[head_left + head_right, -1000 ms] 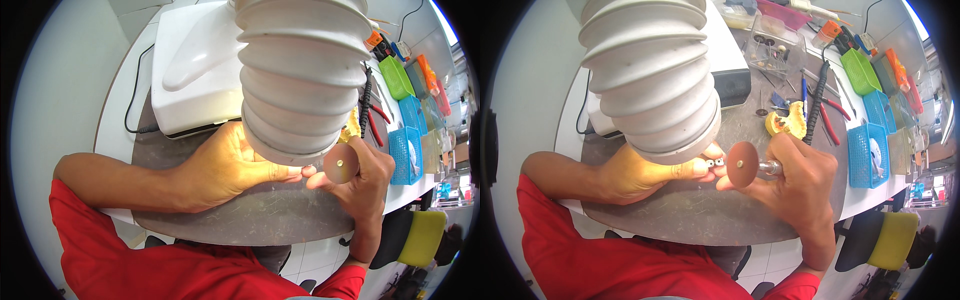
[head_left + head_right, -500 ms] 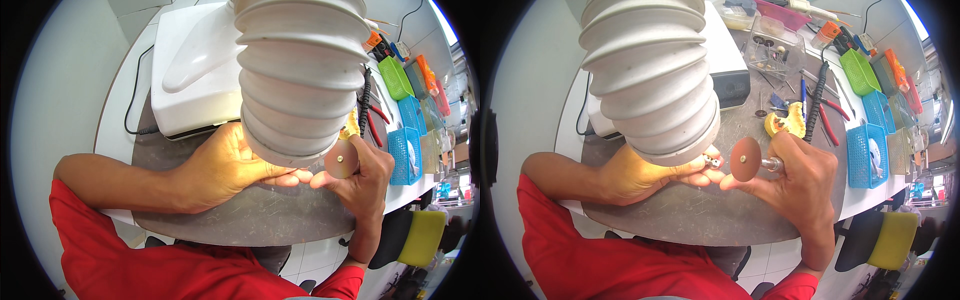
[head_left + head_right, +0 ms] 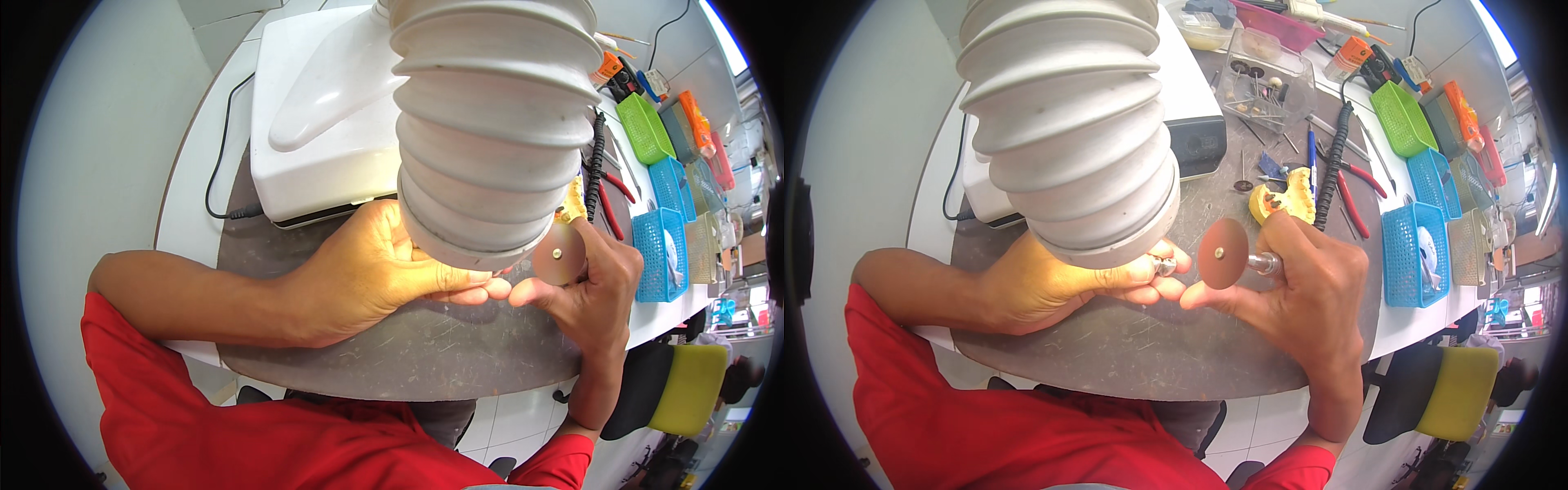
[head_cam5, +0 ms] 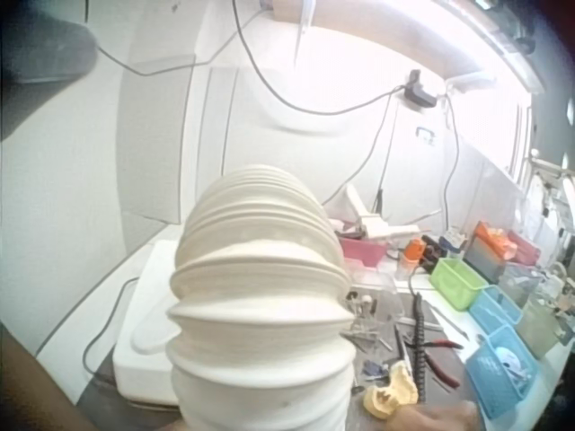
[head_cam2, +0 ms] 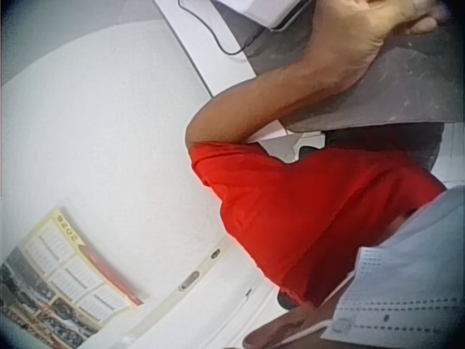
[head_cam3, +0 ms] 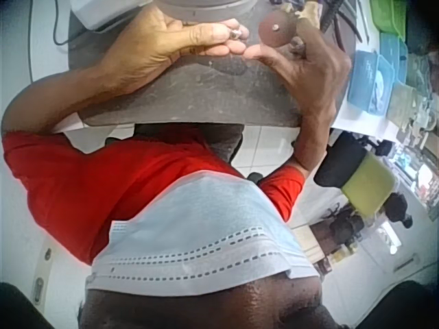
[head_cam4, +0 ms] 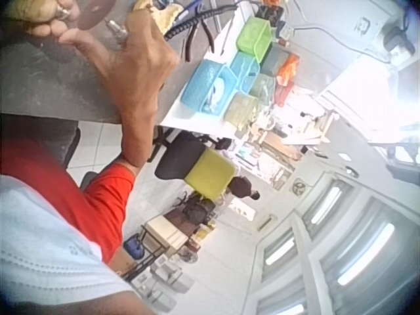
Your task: The person uses a rotary grinding tool to smooth a small metal dental component. They then place the component into a yellow dental cast and fit a blue upper jaw mold over it to check the alignment. The person repeats the grinding and fitting process to refine the fit.
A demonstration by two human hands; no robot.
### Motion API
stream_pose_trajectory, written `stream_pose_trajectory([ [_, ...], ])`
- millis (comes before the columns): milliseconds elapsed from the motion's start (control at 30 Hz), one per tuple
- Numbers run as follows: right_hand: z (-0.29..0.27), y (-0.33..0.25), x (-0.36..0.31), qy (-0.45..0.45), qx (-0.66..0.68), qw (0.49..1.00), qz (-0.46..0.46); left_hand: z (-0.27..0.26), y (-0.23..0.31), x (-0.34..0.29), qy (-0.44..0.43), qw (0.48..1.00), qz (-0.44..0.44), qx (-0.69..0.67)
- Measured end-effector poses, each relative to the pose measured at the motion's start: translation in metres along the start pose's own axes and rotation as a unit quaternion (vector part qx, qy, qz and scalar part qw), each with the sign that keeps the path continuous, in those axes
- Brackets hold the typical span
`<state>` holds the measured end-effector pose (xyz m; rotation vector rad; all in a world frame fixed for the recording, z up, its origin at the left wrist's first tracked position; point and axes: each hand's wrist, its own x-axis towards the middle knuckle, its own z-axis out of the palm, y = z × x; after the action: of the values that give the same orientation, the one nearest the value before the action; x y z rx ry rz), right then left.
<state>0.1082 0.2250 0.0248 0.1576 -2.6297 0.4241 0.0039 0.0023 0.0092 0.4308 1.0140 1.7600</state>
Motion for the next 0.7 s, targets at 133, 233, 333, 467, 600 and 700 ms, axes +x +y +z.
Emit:
stream_pose_trajectory([
  [133,-0.002,-0.001,0.000,-0.006,0.003,1.000,-0.020,-0.002,0.000,0.000,0.006,1.000,-0.008,0.008],
  [233,-0.010,-0.007,0.004,0.015,-0.042,0.995,0.088,-0.010,-0.012,0.000,0.009,0.999,0.032,0.024],
  [333,-0.020,0.005,0.016,0.042,-0.079,0.968,0.235,-0.002,0.006,-0.001,0.004,0.991,-0.007,0.133],
  [467,-0.032,0.039,0.014,0.062,-0.075,0.957,0.274,0.003,0.005,-0.006,0.011,0.992,0.023,0.120],
  [600,-0.039,0.060,0.002,-0.011,-0.070,0.956,0.285,-0.001,-0.001,-0.006,-0.009,0.991,0.048,0.127],
  [700,-0.034,0.066,-0.008,-0.032,-0.083,0.963,0.253,-0.002,-0.003,-0.006,-0.019,0.991,0.039,0.130],
])
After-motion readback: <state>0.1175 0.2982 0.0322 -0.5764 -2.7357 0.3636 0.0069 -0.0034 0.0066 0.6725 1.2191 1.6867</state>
